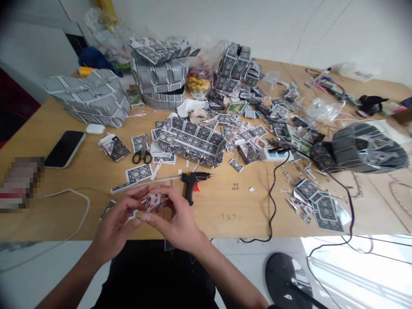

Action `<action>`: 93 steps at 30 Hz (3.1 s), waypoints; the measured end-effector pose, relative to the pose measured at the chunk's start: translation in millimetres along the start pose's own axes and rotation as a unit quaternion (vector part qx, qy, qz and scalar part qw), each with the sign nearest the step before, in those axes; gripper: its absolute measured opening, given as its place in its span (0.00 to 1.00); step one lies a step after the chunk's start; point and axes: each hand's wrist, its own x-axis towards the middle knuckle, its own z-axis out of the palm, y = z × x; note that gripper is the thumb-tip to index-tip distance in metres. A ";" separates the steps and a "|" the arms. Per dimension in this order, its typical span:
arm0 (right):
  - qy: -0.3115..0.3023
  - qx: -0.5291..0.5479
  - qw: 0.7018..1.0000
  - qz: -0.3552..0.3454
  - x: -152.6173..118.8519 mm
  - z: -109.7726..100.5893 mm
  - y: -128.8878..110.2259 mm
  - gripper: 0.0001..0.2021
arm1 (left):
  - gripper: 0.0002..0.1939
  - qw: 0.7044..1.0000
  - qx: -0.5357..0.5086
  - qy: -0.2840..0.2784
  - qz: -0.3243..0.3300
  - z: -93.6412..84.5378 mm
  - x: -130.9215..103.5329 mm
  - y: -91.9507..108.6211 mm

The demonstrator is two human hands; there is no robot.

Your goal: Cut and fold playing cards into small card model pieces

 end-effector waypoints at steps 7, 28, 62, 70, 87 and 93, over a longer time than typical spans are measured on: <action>0.001 0.054 0.998 0.025 -2.6 3.4 -1.4 0.22 | 0.08 0.999 0.038 -0.013 0.012 0.6 0.0 8.9; 0.051 0.032 0.994 0.086 1.7 2.3 5.5 0.30 | 0.09 0.999 0.016 -0.025 -0.032 -1.2 -4.8 5.7; -0.006 0.069 0.997 0.047 -0.4 2.7 -4.4 0.38 | 0.20 0.991 -0.094 0.049 -0.080 0.6 -10.7 20.7; -0.023 0.045 0.997 0.054 0.6 5.1 -9.4 0.37 | 0.24 0.991 -0.075 0.060 -0.095 -2.7 -11.4 22.1; 0.012 0.020 0.998 0.056 -19.0 7.0 -12.6 0.40 | 0.26 0.992 -0.101 0.007 -0.073 -3.7 -18.8 29.0; 0.062 0.048 0.994 0.076 -12.9 7.4 -5.4 0.28 | 0.18 0.947 -0.286 0.031 -0.140 5.4 -14.5 27.3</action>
